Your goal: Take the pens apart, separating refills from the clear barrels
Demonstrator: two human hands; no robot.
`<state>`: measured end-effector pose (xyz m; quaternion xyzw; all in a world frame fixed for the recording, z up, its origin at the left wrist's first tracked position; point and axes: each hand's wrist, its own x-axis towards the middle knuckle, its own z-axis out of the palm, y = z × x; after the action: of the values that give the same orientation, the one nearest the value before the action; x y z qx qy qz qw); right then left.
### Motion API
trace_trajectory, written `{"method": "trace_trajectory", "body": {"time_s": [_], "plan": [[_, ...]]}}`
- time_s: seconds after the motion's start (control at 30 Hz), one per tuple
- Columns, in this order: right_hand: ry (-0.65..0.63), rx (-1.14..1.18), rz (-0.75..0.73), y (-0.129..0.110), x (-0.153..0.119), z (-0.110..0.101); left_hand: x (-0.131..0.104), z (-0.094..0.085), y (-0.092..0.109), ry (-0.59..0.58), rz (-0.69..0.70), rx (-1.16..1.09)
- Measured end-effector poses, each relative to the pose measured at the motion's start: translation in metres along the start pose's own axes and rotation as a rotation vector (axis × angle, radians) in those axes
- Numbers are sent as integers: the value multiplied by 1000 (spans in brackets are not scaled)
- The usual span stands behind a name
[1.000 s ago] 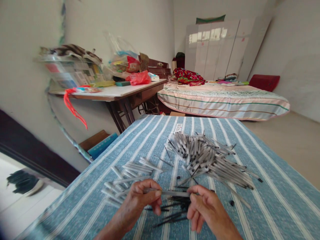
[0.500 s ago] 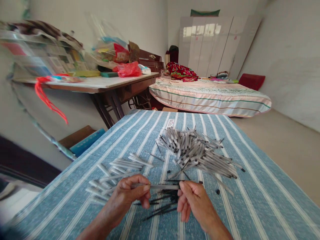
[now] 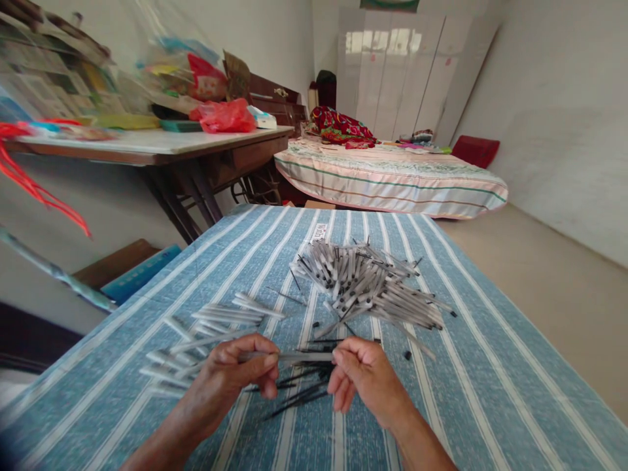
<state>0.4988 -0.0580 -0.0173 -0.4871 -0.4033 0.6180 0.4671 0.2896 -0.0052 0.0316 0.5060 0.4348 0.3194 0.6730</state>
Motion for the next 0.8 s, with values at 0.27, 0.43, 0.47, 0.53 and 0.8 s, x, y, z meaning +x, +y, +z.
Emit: {"method": "trace_trajectory", "body": {"time_s": [0.27,0.43,0.47,0.53,0.8], "plan": [[55,7,-63,-18,-4,-12,4,-7,-4,12,7,9],[64,-51,-22,-10,-3,-12,3,-2,-1,-8,-30,8],[66,-66,-15,-9,-2,-11,3,-1,-1,-2,-32,7],[58,-83,-16,-9,-2,-9,3,2,-1,18,-28,3],[80,-133,-53,-26,-7,-29,4,-26,12,-8,-25,118]]}}
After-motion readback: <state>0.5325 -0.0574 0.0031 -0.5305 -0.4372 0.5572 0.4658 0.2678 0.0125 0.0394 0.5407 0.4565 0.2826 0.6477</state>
